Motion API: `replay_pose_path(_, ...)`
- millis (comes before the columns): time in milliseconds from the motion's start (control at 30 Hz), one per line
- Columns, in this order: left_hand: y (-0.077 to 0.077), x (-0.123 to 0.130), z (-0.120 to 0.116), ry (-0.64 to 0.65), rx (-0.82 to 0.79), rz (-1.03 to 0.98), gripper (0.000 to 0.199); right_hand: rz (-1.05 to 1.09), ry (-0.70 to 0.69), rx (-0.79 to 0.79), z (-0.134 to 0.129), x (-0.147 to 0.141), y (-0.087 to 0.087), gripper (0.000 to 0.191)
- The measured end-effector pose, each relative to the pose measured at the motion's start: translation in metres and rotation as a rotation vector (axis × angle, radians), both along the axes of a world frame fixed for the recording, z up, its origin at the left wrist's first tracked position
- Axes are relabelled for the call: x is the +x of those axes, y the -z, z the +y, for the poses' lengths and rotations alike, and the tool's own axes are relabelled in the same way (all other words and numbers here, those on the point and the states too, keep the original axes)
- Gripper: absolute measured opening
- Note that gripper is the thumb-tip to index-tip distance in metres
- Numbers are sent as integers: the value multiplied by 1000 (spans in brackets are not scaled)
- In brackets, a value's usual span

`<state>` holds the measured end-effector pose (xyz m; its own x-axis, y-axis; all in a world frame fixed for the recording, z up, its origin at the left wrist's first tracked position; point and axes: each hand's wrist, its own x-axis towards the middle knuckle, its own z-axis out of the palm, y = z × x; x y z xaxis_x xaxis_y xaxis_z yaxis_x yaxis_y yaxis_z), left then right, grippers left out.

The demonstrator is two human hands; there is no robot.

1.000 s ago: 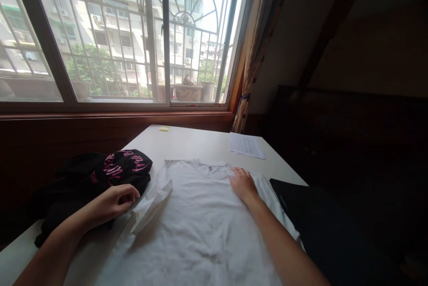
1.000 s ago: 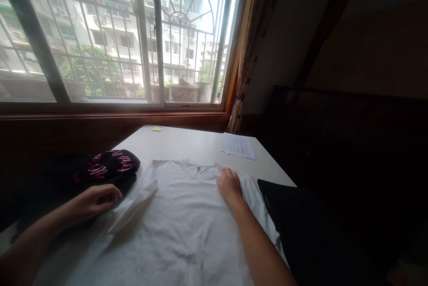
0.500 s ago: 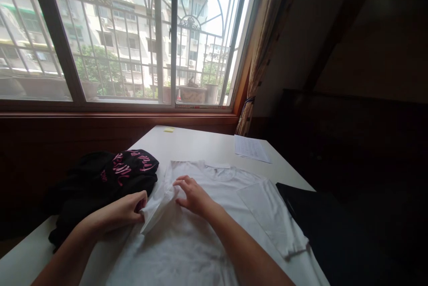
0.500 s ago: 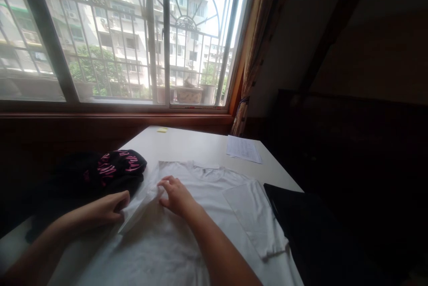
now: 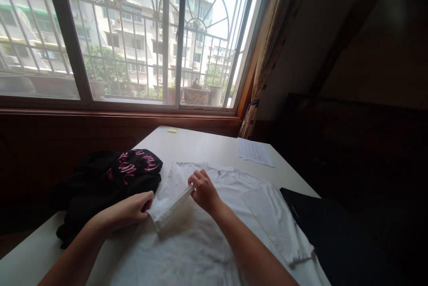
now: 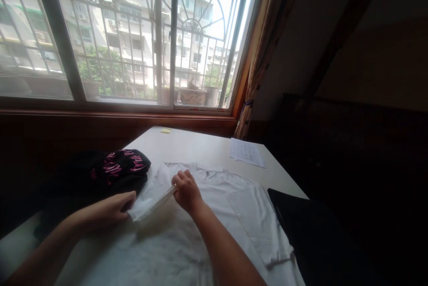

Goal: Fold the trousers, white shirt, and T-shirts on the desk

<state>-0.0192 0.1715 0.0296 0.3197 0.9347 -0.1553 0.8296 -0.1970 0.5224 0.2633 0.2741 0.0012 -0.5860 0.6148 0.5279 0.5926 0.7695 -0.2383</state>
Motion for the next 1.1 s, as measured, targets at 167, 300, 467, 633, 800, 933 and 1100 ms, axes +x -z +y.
replay_pose_path(167, 1, 4, 0, 38, 5, -1, 15, -3, -7, -6, 11, 29, -7, 24)
replay_pose_path(300, 3, 7, 1, 80, 19, 12, 26, -54, -85, -71, 18, 47, -6, 34)
replay_pose_path(467, 0, 1, -1, 72, -39, -23, 17, -61, -36, -166, 26, 57, 0, 31)
replay_pose_path(633, -3, -6, 1, -9, -35, -90, 19, 22, 128, -224, 35, 37, 1, 25)
replay_pose_path(800, 0, -3, 2, -129, -14, -56, 21, 110, 262, -311, 61, -6, -2, 21)
replay_pose_path(933, -2, 4, 0, -130, -60, -86, 30, 150, 276, -399, 80, -41, 2, 25)
replay_pose_path(1100, -3, 7, -1, -134, -93, -136, 40, 184, 295, -510, 93, -73, 11, 38)
